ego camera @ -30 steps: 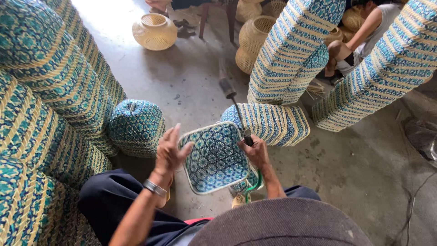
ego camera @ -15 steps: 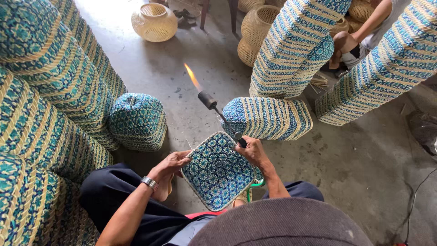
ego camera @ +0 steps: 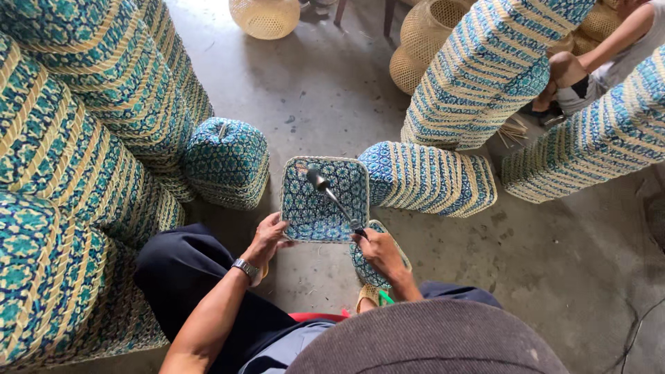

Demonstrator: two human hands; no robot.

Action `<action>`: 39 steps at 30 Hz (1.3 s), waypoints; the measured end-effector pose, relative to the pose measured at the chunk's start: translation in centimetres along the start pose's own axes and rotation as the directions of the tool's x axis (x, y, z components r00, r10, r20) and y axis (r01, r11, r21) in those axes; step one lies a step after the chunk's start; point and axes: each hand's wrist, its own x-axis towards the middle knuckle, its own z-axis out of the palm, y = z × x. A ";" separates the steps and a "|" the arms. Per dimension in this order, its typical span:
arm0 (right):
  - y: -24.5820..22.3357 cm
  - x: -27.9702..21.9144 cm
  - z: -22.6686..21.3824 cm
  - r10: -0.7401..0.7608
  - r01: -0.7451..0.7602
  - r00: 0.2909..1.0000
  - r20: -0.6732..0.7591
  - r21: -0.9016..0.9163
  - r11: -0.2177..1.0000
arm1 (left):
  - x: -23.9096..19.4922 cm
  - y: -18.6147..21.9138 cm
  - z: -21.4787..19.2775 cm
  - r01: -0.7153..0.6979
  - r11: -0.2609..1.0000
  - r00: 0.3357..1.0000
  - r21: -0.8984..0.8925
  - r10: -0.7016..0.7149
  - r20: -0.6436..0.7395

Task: The person uses a handheld blowtorch to apply heat to the surface of small woven baskets, rotating each basket to treat all sides. The person handles the baskets one at a time, moving them between stacks during the process.

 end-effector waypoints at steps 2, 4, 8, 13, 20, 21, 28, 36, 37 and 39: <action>0.4 0.1 1.6 0.033 -0.038 0.998 0.047 0.088 0.995 | 0.7 -0.5 -0.2 0.003 1.000 1.000 -0.004 -0.003 -0.011; 1.0 0.2 2.5 0.046 -0.054 0.995 0.093 0.088 0.995 | 1.3 -1.0 -0.6 0.000 1.000 0.999 -0.011 -0.001 -0.037; 0.9 0.5 2.1 0.094 -0.089 0.993 0.077 -0.060 0.994 | 1.9 -1.3 -1.1 -0.029 0.999 0.995 -0.035 0.026 -0.098; -2.4 0.0 -0.7 0.024 -0.033 0.991 0.135 0.063 0.997 | 1.3 -0.8 -0.9 -0.157 0.974 0.955 0.161 0.191 -0.227; -4.7 0.7 -3.8 0.065 -0.064 0.998 -0.005 0.088 0.994 | 1.0 -0.5 -1.3 -0.163 0.957 0.926 0.241 0.232 -0.298; -4.3 0.8 -4.1 0.071 -0.067 0.996 -0.047 0.086 0.994 | 1.3 -0.5 -1.5 -0.175 0.965 0.928 0.194 0.227 -0.295; -0.9 -0.2 -1.6 0.023 -0.019 0.998 -0.060 0.069 0.997 | 2.7 -1.6 -1.5 -0.133 0.989 0.972 -0.065 0.117 -0.202; 0.4 3.1 3.0 -0.033 0.021 0.991 0.127 0.093 0.995 | 2.6 -1.2 -1.3 -0.143 0.977 0.985 -0.158 0.124 -0.122; 0.3 3.1 3.3 -0.017 0.010 0.992 0.128 0.055 0.998 | 2.7 -1.1 -1.3 -0.157 0.979 0.978 -0.127 0.136 -0.158; -0.2 2.9 3.5 0.011 -0.008 0.991 0.137 -0.026 1.000 | 2.7 -1.1 -1.4 -0.183 0.981 0.959 -0.072 0.161 -0.234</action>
